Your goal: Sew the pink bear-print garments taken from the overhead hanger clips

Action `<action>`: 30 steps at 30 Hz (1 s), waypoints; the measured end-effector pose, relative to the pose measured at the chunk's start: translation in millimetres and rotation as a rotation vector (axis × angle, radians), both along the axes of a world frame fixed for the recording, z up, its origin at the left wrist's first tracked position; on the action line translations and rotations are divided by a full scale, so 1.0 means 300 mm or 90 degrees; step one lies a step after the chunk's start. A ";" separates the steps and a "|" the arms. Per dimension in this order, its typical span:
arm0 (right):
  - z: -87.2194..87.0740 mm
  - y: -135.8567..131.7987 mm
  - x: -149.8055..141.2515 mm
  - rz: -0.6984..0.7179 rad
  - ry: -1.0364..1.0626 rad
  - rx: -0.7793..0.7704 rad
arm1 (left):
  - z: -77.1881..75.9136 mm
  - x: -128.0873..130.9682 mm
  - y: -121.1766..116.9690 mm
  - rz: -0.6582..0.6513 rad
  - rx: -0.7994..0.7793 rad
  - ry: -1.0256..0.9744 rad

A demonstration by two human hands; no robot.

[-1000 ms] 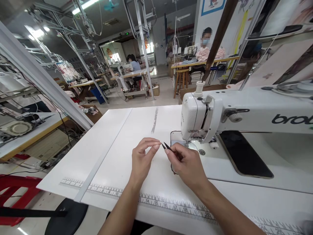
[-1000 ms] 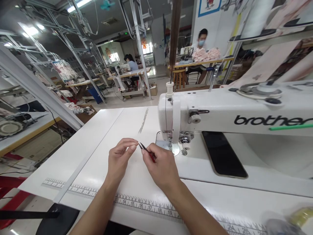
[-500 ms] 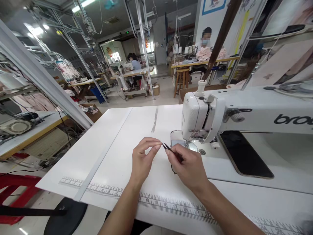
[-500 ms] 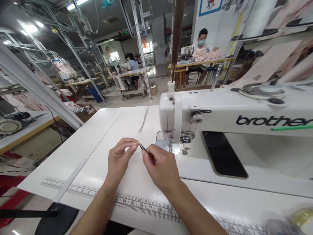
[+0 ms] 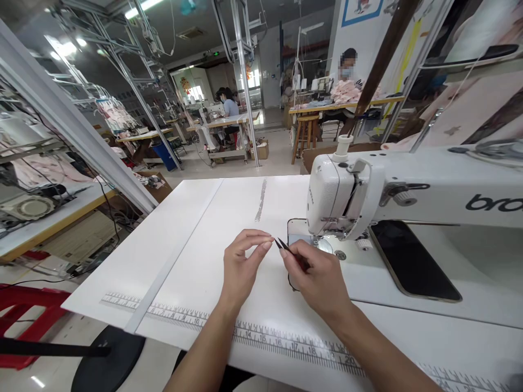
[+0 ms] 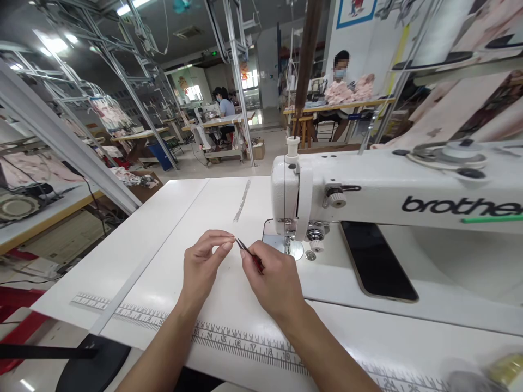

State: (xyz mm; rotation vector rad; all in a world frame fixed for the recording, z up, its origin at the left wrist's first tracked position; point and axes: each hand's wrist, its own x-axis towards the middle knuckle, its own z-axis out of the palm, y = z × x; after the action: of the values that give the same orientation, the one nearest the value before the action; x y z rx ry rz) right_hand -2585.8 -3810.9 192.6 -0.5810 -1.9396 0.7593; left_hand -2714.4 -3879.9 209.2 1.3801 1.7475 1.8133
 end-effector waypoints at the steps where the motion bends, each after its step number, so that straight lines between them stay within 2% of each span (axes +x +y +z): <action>1: 0.001 0.000 0.000 0.002 -0.001 -0.001 | 0.001 -0.001 0.000 0.000 -0.003 0.001; 6: 0.001 -0.002 0.000 0.003 0.006 -0.002 | -0.002 -0.002 -0.002 0.001 -0.005 0.020; 13: -0.001 -0.002 0.004 0.009 0.000 0.046 | -0.008 -0.003 0.002 0.003 -0.008 0.051; 19: -0.004 0.005 0.005 0.018 0.003 0.124 | 0.002 0.005 -0.002 0.006 -0.010 0.049; 22: 0.002 0.000 0.005 0.023 0.038 0.201 | 0.000 0.002 0.000 0.004 -0.029 0.026; 24: 0.006 -0.003 0.005 0.028 0.050 0.210 | -0.005 -0.006 0.006 -0.014 -0.039 -0.042; 28: 0.002 -0.002 0.004 0.031 0.009 0.090 | -0.010 -0.026 0.015 -0.118 -0.022 -0.333; 30: -0.002 -0.003 0.002 0.031 -0.017 0.065 | -0.009 -0.028 0.016 -0.172 -0.005 -0.423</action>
State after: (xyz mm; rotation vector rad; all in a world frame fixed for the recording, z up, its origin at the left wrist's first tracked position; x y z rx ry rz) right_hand -2585.1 -3811.7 191.9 -0.4862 -2.0106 0.6810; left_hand -2722.8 -3875.0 206.6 0.8117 1.1617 1.8168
